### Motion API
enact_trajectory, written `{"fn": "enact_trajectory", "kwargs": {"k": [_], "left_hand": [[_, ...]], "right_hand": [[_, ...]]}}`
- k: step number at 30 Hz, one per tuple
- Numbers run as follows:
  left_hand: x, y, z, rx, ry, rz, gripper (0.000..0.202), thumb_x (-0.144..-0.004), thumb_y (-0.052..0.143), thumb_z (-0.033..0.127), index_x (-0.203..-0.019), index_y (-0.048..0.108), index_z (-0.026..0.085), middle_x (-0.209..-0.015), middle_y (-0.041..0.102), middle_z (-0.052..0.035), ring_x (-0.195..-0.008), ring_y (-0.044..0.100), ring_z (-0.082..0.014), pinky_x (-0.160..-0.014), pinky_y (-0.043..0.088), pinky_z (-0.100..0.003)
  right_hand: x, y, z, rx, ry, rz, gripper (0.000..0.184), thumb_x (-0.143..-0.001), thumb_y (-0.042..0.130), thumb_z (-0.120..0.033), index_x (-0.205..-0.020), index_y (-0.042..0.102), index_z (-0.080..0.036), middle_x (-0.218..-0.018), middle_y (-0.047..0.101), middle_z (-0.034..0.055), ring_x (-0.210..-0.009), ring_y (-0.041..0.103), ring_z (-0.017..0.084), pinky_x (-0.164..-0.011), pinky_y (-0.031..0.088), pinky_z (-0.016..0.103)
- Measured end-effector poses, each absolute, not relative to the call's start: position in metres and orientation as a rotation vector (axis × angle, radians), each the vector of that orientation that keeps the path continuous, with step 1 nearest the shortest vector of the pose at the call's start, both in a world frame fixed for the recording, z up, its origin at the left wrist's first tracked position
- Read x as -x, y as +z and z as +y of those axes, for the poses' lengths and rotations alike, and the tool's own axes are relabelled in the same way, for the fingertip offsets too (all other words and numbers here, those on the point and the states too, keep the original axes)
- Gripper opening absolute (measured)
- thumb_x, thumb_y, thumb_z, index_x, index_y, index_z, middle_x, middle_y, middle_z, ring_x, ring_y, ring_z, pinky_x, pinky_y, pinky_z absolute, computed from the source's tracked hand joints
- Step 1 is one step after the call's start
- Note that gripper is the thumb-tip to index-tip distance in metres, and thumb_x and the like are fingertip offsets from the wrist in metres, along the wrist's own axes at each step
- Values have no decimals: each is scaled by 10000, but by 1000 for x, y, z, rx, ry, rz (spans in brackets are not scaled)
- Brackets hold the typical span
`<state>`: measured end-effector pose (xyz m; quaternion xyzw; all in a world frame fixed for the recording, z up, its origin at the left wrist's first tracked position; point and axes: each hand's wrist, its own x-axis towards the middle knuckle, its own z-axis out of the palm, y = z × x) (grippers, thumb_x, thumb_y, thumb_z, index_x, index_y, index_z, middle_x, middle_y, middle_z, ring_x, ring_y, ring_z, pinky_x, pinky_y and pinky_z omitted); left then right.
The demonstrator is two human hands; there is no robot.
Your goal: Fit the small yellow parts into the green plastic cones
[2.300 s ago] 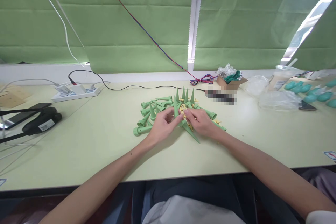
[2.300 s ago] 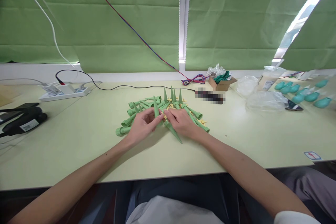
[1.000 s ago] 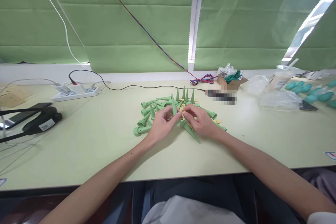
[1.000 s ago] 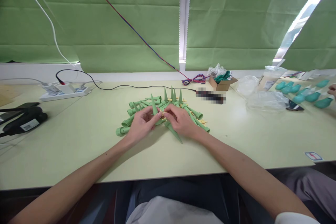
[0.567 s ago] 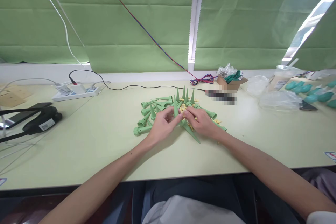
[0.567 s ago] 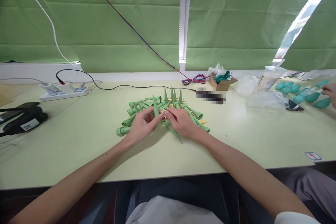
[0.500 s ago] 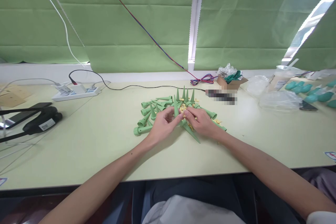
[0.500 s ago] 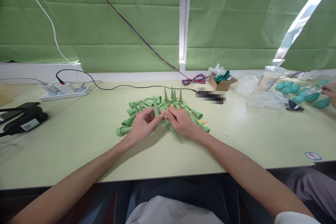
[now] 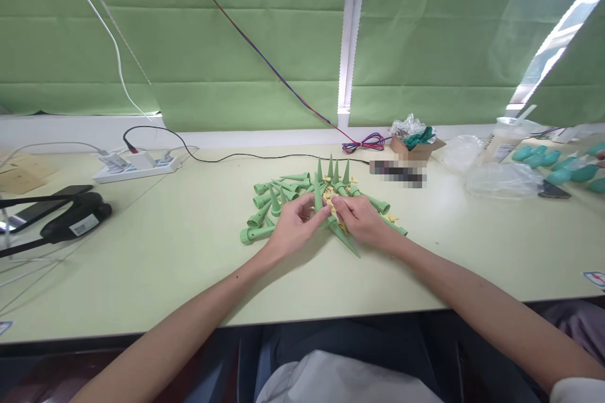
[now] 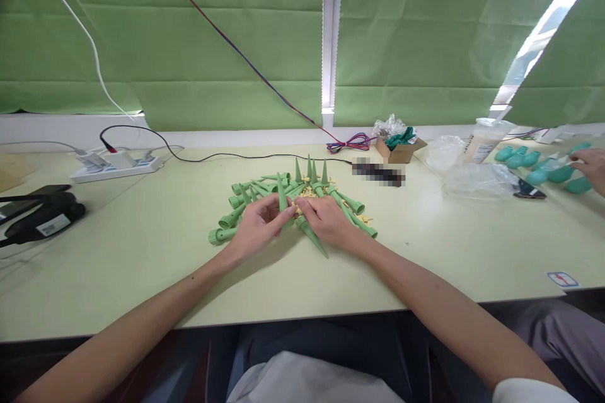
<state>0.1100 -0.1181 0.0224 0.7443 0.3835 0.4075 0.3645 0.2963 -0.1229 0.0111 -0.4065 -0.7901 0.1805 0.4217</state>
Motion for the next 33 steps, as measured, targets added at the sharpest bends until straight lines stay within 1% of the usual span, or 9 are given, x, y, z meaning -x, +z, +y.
{"fn": "enact_trajectory", "kwargs": {"k": [4, 6, 8, 10, 12, 14, 24, 30, 33], "left_hand": [[-110, 24, -118, -1907, 1076, 974, 281, -910, 633, 445, -913, 672, 167, -585, 499, 34, -483, 438, -91, -458, 344, -231], [-110, 25, -118, -1878, 1094, 991, 290, -905, 638, 454, -884, 657, 166, -604, 511, 29, -487, 439, -88, -454, 342, -229], [-110, 25, -117, -1844, 1112, 1006, 302, -902, 640, 466, -876, 647, 165, -624, 526, 24, -489, 442, -86, -450, 342, -227], [-110, 25, -117, -1822, 1123, 997, 305, -902, 639, 473, -883, 643, 169, -633, 528, 24, -488, 443, -84, -447, 342, -225], [-110, 25, -116, -1816, 1124, 983, 303, -903, 638, 476, -878, 638, 173, -634, 527, 26, -485, 442, -82, -446, 341, -224], [-110, 25, -116, -1814, 1121, 984, 308, -902, 638, 479, -869, 633, 173, -628, 523, 26, -480, 440, -82, -442, 336, -224], [-110, 24, -117, -1842, 1096, 1025, 304, -903, 635, 477, -876, 636, 174, -621, 524, 19, -490, 450, -98, -456, 337, -240], [-110, 25, -118, -1879, 1092, 1030, 293, -901, 637, 461, -860, 638, 171, -601, 505, 26, -494, 437, -98, -469, 340, -242], [-110, 23, -117, -1898, 1080, 1011, 292, -907, 631, 463, -901, 654, 172, -626, 523, 24, -505, 438, -96, -472, 345, -238]], "right_hand": [[-296, 11, -123, 1010, 454, -1930, 453, -1064, 328, -443, -677, 393, -215, -571, 446, -28, -521, 394, 125, -562, 322, 286], [-296, 11, -124, 1002, 458, -1898, 372, -1053, 383, -425, -753, 456, -217, -594, 468, -33, -532, 413, 128, -559, 336, 280], [-297, 10, -124, 975, 494, -1885, 260, -1039, 435, -404, -872, 513, -220, -641, 519, -30, -555, 453, 134, -558, 359, 274], [-297, 10, -125, 939, 535, -1893, 186, -1032, 460, -382, -973, 534, -222, -735, 597, -6, -614, 520, 143, -581, 394, 272], [-297, 10, -125, 914, 551, -1908, 155, -1032, 466, -360, -1001, 535, -224, -786, 632, 6, -658, 558, 148, -609, 414, 275], [-298, 9, -125, 904, 553, -1919, 146, -1035, 460, -344, -996, 534, -225, -770, 629, 0, -652, 558, 147, -619, 415, 277], [-297, 12, -126, 955, 527, -1947, 169, -1037, 444, -328, -938, 527, -219, -711, 570, -23, -586, 471, 133, -601, 367, 277], [-297, 15, -128, 993, 473, -1963, 215, -1035, 427, -320, -864, 510, -220, -696, 532, -23, -586, 451, 136, -605, 356, 280], [-297, 15, -128, 1007, 450, -1973, 252, -1038, 411, -325, -823, 492, -220, -671, 498, -28, -579, 438, 136, -598, 346, 279]]}}
